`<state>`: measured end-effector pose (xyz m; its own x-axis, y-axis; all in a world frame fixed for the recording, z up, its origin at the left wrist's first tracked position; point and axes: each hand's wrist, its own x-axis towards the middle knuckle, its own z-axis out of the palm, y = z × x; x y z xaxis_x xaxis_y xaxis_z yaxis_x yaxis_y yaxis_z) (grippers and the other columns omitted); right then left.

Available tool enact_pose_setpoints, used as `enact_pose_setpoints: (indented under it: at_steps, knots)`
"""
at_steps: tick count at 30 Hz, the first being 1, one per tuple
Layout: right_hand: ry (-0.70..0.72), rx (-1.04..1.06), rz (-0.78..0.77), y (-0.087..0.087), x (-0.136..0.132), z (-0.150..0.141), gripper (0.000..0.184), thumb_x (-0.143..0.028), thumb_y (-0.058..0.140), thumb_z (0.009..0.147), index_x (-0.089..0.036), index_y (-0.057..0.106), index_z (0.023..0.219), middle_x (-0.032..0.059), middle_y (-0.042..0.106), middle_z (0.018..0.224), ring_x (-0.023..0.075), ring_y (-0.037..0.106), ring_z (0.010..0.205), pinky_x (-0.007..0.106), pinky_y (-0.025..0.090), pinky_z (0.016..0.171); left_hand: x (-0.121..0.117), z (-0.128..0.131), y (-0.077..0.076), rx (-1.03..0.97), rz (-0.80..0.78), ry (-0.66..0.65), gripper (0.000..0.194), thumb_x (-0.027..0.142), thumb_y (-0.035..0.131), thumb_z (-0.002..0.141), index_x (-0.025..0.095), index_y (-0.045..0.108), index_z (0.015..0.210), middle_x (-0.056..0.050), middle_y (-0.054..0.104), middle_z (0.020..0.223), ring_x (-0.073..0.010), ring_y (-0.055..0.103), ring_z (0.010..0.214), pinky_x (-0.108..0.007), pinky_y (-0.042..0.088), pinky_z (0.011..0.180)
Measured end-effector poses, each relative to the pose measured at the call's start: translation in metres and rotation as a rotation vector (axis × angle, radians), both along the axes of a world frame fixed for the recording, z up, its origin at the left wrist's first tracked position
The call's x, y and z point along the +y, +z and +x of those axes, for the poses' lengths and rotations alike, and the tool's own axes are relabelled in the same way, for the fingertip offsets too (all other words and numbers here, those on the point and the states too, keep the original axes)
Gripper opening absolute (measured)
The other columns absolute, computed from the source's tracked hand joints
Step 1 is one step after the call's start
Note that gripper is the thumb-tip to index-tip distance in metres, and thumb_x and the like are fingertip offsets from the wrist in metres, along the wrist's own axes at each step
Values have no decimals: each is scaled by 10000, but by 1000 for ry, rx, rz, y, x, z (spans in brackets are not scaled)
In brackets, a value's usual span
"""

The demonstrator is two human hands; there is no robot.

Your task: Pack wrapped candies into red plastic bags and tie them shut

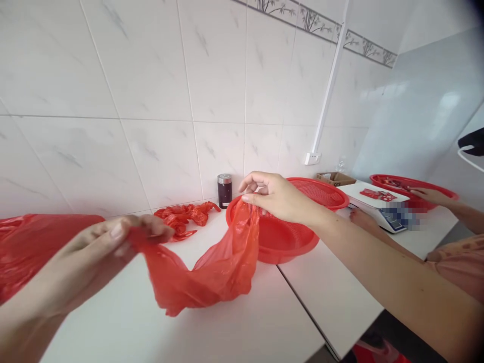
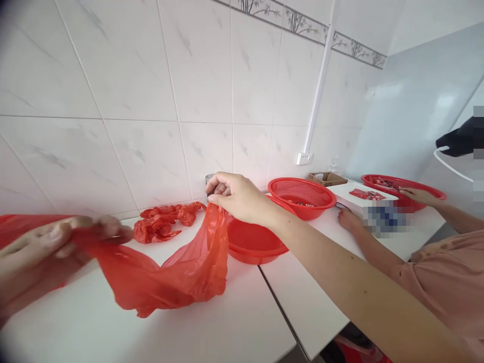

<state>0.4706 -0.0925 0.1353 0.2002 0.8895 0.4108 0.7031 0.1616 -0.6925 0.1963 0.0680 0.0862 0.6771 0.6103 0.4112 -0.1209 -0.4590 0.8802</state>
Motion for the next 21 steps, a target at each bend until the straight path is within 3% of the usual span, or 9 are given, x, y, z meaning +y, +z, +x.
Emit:
enact_pose_setpoints:
  at_steps: [2, 5, 7, 9, 11, 14, 17, 19, 21]
  knots:
    - [93, 54, -11, 0, 9, -10, 100, -203, 576, 833, -192, 593, 931, -7, 567, 848, 87, 553, 657, 217, 456, 564, -2, 11, 1, 60, -130, -206, 347, 454, 449, 917, 241, 636, 1118, -8, 693, 1087, -266, 622, 1067, -467, 492, 908]
    - [217, 74, 45, 0, 27, -39, 186, -199, 591, 823, -223, 563, 1006, -32, 535, 827, 81, 548, 649, 218, 468, 571, -10, 30, 5, 273, -91, -231, 610, 396, 622, 831, 322, 414, 1400, -20, 687, 1052, -266, 626, 1055, -398, 508, 886]
    - [323, 47, 73, -1, 40, -61, 235, -201, 590, 828, -249, 550, 1054, -45, 529, 816, 79, 540, 639, 225, 472, 587, -15, 40, 6, 367, -47, -193, 566, 362, 704, 755, 271, 542, 1289, -17, 675, 885, -250, 647, 897, -330, 535, 757]
    - [440, 37, 100, -3, 51, -80, 253, -210, 595, 839, -270, 547, 1080, -52, 541, 826, 77, 544, 648, 227, 480, 620, -19, 48, 4, 420, -41, -129, 291, 380, 717, 727, 215, 673, 963, 7, 594, 720, -192, 597, 701, -261, 497, 594]
    - [499, 72, 153, -8, 60, -88, 253, -248, 600, 857, -280, 543, 1102, -48, 562, 865, 83, 571, 708, 239, 496, 691, -19, 51, -1, 425, -126, -84, 257, 445, 678, 754, 204, 604, 702, 44, 454, 597, -125, 456, 543, -228, 412, 495]
    - [373, 110, 225, -25, 67, -78, 256, -257, 553, 885, -273, 541, 1139, -12, 591, 998, 111, 592, 855, 285, 493, 809, -16, 50, -8, 386, -338, -110, 337, 537, 557, 832, 216, 570, 731, 74, 304, 563, -101, 291, 492, -230, 346, 487]
    - [326, 101, 94, -50, 69, -58, 354, -143, 513, 854, -262, 518, 1187, 7, 615, 999, 121, 601, 851, 305, 495, 789, -13, 45, -12, 403, -408, -217, 383, 568, 456, 880, 219, 604, 827, 78, 250, 551, -113, 233, 496, -248, 331, 510]
    - [350, 115, 37, -64, 67, -52, 327, -112, 503, 836, -244, 531, 1134, -2, 618, 924, 120, 604, 816, 298, 499, 760, -13, 43, -14, 413, -394, -258, 419, 573, 412, 898, 213, 600, 794, 72, 284, 529, -118, 254, 496, -260, 358, 539]
    - [295, 159, 113, -70, 59, -56, 224, -126, 502, 841, -230, 544, 1035, -3, 600, 907, 123, 599, 833, 293, 501, 765, -14, 42, -13, 394, -377, -260, 424, 562, 402, 908, 213, 602, 774, 52, 399, 525, -126, 332, 507, -264, 389, 575]
